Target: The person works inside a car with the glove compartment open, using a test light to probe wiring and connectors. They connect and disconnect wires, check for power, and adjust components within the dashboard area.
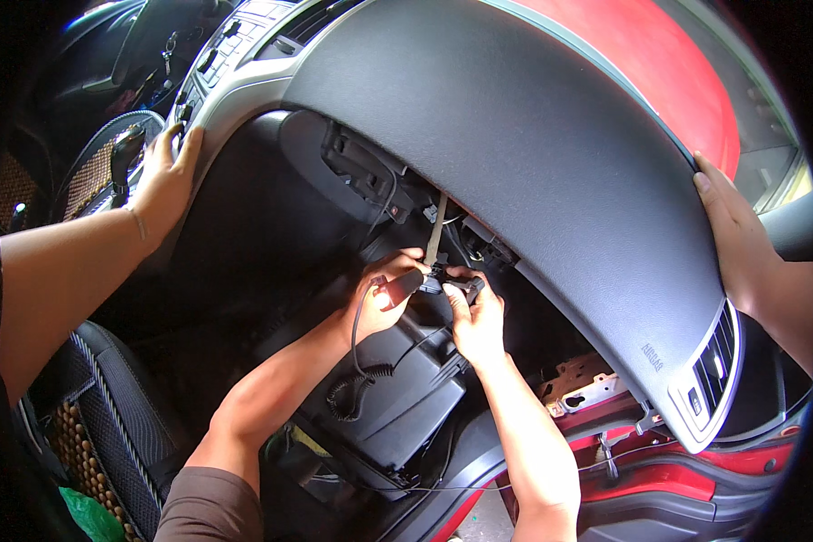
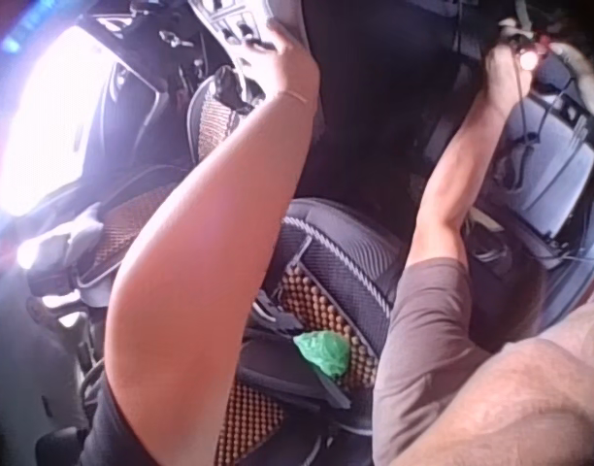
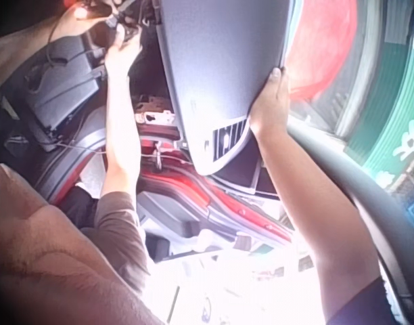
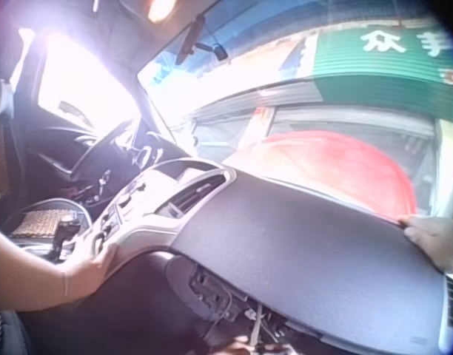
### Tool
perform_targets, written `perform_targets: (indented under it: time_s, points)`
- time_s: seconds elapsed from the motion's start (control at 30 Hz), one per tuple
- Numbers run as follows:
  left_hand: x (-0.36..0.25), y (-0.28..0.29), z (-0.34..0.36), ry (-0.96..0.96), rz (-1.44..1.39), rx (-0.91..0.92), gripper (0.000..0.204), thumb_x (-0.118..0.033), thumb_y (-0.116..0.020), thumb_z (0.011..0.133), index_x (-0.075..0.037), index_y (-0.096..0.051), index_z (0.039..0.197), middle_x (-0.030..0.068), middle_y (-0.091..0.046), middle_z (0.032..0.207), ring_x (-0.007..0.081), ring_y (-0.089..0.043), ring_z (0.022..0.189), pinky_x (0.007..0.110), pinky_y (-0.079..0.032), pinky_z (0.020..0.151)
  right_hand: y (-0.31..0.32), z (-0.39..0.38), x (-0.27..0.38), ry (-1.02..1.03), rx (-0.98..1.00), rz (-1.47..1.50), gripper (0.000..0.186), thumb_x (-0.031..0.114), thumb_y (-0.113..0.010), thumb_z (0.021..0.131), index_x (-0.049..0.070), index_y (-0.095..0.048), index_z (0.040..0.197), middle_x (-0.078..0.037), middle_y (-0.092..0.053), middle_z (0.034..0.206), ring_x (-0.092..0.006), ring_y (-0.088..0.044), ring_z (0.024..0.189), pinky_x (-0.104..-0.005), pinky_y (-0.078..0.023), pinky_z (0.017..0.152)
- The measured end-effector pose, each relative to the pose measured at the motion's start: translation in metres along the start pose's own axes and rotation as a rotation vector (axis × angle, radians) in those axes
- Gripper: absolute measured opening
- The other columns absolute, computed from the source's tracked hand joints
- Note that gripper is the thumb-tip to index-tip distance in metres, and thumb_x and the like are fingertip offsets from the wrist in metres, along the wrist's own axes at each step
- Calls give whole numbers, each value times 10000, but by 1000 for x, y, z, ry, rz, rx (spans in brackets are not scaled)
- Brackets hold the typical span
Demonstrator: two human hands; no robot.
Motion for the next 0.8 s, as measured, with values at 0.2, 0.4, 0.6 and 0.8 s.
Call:
perform_targets:
  time_s: [0.2,0.4,0.6,0.8]
  points:
    - [9,-6,-5,70,-25,25,346,6,-739,778,2,-718,1123,215,-702,1273,422,-705,1169,450,-598,984,2,-2,0,6,-15,24,241,61,-734,1030,0,-686,1258,-72,-762,1112,-141,-675,1030,-312,-538,970]
    - [4,-6,-4,25,60,45,426,47,-758,730,1,-711,1151,218,-699,1282,425,-702,1177,446,-602,981,5,-2,3,36,-66,-23,241,62,-739,1009,14,-711,1244,-108,-805,1038,-148,-732,962,-323,-570,916]
    - [3,-5,-2,64,-13,7,428,62,-760,731,-21,-715,1148,212,-700,1290,420,-713,1146,443,-610,956,7,-5,6,51,-59,-54,237,56,-739,1006,17,-711,1238,-107,-803,1034,-140,-730,958,-317,-571,903]
    - [-4,-1,1,85,-25,-11,230,31,-751,865,-8,-732,1090,103,-729,1091,355,-713,1174,421,-607,941,6,-4,7,74,-77,-23,239,59,-738,1007,19,-708,1241,-100,-798,1023,-129,-725,944,-312,-569,890]
Point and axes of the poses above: each hand's wrist, its own z-axis towards the middle knuckle, its own y-axis out of the back of the hand, x = y × z, the point moved 9 cm from there along z, towards the middle knuckle
